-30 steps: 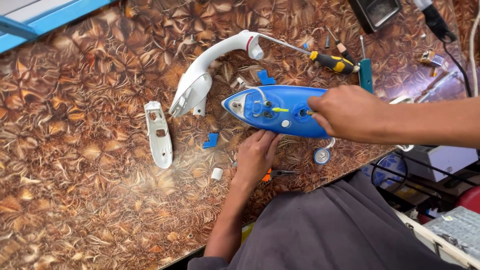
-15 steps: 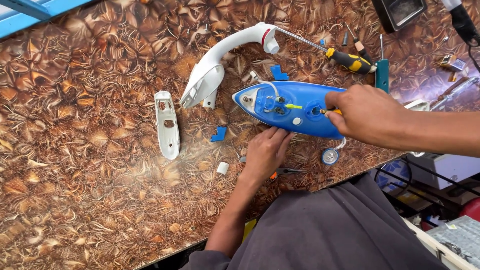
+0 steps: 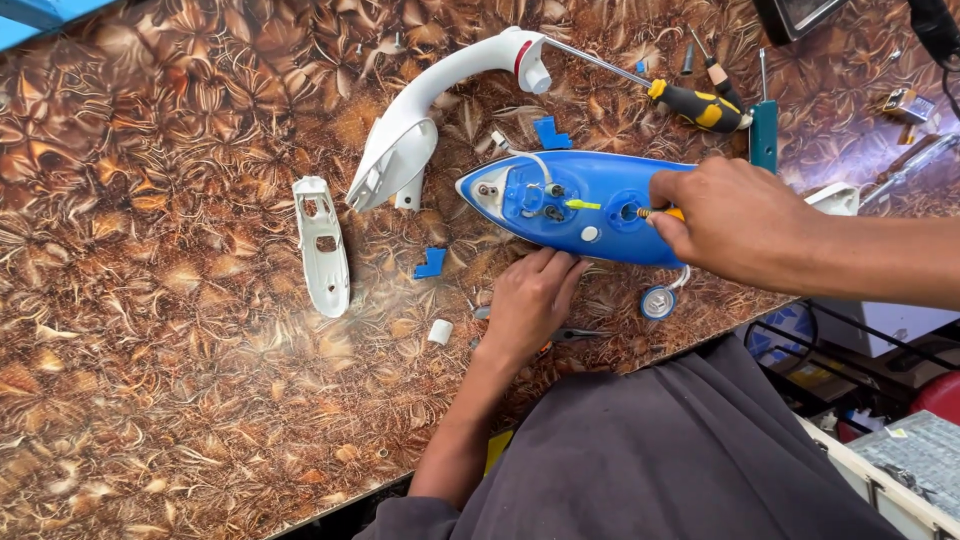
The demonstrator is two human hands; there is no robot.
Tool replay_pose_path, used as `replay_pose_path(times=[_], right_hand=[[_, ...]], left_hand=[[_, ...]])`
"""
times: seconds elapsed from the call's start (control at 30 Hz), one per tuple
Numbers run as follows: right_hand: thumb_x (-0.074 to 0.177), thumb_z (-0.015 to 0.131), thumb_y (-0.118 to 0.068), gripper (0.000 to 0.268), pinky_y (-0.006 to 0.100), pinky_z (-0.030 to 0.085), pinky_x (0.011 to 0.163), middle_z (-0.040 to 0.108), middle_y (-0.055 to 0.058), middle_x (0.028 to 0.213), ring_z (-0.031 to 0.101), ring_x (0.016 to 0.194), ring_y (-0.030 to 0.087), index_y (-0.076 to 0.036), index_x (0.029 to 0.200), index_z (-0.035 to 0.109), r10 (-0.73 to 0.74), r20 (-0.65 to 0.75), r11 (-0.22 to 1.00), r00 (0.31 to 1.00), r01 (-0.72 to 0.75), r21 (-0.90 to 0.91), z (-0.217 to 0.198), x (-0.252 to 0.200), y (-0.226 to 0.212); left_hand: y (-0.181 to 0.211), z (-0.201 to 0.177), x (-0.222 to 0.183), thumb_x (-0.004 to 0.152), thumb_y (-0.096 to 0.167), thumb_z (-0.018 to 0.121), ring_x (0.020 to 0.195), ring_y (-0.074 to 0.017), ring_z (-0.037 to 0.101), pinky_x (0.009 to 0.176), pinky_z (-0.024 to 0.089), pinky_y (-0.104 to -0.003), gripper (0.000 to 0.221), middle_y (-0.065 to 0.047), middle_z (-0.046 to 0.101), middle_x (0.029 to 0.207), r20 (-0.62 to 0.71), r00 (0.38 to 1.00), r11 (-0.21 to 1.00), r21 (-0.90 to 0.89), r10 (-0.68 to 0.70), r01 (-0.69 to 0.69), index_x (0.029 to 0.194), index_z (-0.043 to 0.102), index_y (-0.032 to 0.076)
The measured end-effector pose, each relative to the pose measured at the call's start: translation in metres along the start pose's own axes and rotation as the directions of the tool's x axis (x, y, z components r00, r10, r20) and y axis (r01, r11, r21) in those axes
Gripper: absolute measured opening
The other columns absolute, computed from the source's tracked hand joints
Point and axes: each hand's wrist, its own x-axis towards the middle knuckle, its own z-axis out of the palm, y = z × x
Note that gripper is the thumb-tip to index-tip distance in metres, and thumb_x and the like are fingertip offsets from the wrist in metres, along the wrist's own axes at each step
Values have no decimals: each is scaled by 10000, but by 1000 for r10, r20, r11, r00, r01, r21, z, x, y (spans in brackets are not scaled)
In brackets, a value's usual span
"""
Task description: Disassembling and reassembling an electric iron for repair using a screwdriver and pliers on a workbench.
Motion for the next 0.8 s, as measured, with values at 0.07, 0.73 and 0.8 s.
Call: replay_pose_path(times=[0.07, 0.73, 0.8], right_hand=[[980, 619, -327, 228, 537, 539, 632, 746, 182, 811, 714, 730, 391, -159, 1110, 704, 5, -4, 1000, 1000, -5, 12, 0, -1, 0], [992, 643, -328, 245, 515, 528, 656, 745, 157, 736, 663, 604, 327, -119, 1060, 750, 106, 24, 980, 994, -108, 167, -8, -4, -5], [981, 665, -316, 241, 540, 546, 679, 770, 173, 828, 718, 712, 364, -109, 1059, 760, 76, -30, 987, 997, -71, 146, -1, -1, -2]], left_hand=[[1, 1, 0, 1041, 189, 629, 652, -242, 627, 567, 560, -418, 185, -82, 624, 774, -5, 1000, 1000, -1, 2, -2, 923, 624, 47], [3, 1, 4, 1039, 187, 636, 637, -265, 587, 554, 507, -432, 213, -81, 586, 743, 11, 1000, 1000, 28, 6, -7, 879, 578, 59], [4, 1, 3, 1026, 156, 651, 664, -288, 602, 581, 520, -448, 169, -101, 601, 775, 8, 1000, 1000, 5, 4, -4, 913, 600, 40]])
